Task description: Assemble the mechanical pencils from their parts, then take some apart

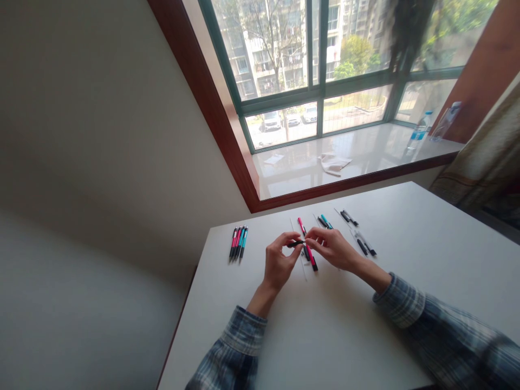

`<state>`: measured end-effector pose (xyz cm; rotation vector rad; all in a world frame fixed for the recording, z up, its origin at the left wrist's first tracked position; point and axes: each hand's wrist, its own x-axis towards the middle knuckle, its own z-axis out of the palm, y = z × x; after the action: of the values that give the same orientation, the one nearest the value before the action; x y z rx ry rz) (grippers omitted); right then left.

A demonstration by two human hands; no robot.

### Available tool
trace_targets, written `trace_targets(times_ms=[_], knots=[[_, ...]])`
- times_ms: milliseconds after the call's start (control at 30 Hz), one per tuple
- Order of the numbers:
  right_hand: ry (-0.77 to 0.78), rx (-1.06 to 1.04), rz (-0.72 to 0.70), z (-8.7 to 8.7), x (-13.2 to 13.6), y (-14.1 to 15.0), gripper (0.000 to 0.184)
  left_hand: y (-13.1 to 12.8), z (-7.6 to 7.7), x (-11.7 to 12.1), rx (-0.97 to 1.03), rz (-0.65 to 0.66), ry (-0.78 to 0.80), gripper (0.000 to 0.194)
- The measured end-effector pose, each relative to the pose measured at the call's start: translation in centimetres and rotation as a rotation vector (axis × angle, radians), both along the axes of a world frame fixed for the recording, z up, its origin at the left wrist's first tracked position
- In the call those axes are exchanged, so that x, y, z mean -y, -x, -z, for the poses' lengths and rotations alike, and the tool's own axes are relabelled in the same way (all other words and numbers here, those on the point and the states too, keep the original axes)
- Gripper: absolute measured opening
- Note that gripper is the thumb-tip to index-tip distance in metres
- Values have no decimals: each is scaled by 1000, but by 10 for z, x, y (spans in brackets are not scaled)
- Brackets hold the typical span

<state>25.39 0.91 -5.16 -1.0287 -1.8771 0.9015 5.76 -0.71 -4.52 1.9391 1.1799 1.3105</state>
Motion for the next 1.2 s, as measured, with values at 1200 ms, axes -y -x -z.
trace_targets(times_ms=[1200], knots=[[24, 110, -47, 2, -2, -1, 38, -2, -2, 2, -9, 22, 4, 11]])
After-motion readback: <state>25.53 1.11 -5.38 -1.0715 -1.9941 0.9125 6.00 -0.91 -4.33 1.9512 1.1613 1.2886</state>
